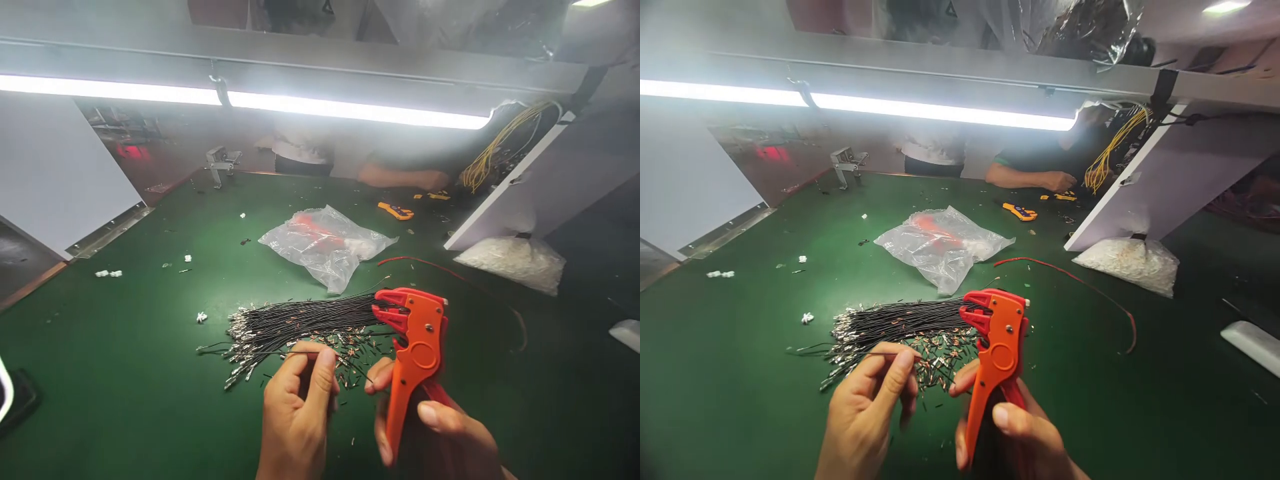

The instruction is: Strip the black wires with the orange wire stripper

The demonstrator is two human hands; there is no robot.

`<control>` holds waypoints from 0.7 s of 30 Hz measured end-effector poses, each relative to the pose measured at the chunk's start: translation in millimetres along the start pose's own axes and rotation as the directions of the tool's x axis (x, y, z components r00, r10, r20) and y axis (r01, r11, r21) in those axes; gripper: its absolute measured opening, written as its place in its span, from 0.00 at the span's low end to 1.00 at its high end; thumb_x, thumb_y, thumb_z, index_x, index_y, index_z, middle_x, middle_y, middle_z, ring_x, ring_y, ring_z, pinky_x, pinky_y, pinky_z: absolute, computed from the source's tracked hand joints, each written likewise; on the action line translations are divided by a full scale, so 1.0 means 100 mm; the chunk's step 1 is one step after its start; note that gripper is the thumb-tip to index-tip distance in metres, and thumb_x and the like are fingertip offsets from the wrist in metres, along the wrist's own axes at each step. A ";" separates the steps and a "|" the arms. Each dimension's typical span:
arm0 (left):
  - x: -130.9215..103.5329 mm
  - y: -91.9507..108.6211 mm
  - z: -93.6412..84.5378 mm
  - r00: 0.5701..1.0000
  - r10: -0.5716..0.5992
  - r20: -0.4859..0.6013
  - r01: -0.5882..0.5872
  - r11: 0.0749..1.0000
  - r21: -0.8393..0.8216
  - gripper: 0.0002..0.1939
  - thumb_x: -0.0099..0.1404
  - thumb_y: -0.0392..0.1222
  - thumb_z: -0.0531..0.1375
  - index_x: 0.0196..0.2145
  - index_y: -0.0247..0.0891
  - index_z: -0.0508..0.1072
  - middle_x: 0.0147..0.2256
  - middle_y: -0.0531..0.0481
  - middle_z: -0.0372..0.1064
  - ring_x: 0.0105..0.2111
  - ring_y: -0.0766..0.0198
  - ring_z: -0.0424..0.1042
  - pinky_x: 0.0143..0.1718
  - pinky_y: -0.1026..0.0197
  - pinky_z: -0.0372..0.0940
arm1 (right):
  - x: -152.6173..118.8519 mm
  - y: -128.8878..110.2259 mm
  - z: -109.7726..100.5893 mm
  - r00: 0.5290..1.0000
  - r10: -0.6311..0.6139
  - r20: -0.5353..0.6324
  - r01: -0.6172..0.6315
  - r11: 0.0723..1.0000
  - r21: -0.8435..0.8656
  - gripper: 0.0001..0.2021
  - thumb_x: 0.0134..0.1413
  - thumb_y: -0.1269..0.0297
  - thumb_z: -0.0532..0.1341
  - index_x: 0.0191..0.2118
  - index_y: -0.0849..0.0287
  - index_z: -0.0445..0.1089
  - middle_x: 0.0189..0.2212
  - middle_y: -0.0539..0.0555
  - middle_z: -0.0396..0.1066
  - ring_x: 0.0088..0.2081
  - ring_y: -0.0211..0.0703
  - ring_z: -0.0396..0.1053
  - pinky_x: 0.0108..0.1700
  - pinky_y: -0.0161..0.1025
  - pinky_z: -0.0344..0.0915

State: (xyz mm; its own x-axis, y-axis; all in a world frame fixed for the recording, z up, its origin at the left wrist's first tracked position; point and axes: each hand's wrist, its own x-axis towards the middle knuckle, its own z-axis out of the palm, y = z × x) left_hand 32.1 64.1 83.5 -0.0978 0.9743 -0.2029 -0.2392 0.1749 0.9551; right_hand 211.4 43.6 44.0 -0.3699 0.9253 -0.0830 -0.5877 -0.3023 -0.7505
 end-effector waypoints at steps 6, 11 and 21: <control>0.12 0.06 -0.07 0.998 0.040 0.050 -0.045 0.993 0.106 0.16 0.65 0.55 0.64 0.32 0.38 0.75 0.21 0.57 0.63 0.22 0.68 0.61 0.23 0.66 0.58 | 0.01 0.15 0.04 0.992 0.102 0.079 -0.109 0.989 0.102 0.20 0.54 0.54 0.67 0.49 0.59 0.76 0.47 0.54 0.76 0.27 0.38 0.79 0.28 0.33 0.69; 0.15 -0.03 -0.11 0.989 0.052 0.139 -0.074 0.985 0.158 0.16 0.63 0.52 0.66 0.26 0.37 0.75 0.22 0.56 0.64 0.22 0.69 0.61 0.24 0.65 0.58 | 0.02 0.19 -0.05 0.984 0.121 0.131 -0.133 0.988 0.084 0.22 0.56 0.53 0.67 0.51 0.61 0.74 0.26 0.55 0.81 0.27 0.42 0.78 0.29 0.34 0.68; 0.36 0.08 -0.21 0.998 0.048 0.028 -0.046 0.997 -0.069 0.14 0.57 0.49 0.70 0.26 0.36 0.76 0.25 0.53 0.72 0.21 0.68 0.69 0.20 0.66 0.67 | 0.07 0.28 -0.13 0.963 0.064 0.260 -0.119 0.973 0.199 0.27 0.52 0.66 0.68 0.59 0.58 0.69 0.47 0.62 0.79 0.35 0.45 0.81 0.36 0.37 0.71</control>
State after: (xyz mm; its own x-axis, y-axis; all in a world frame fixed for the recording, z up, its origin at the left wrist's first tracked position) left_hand 6.2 97.9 79.1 -0.0823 0.9851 -0.1509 -0.3009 0.1198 0.9461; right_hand 201.2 44.8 14.0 -0.5816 0.8124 0.0423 -0.6709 -0.4495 -0.5898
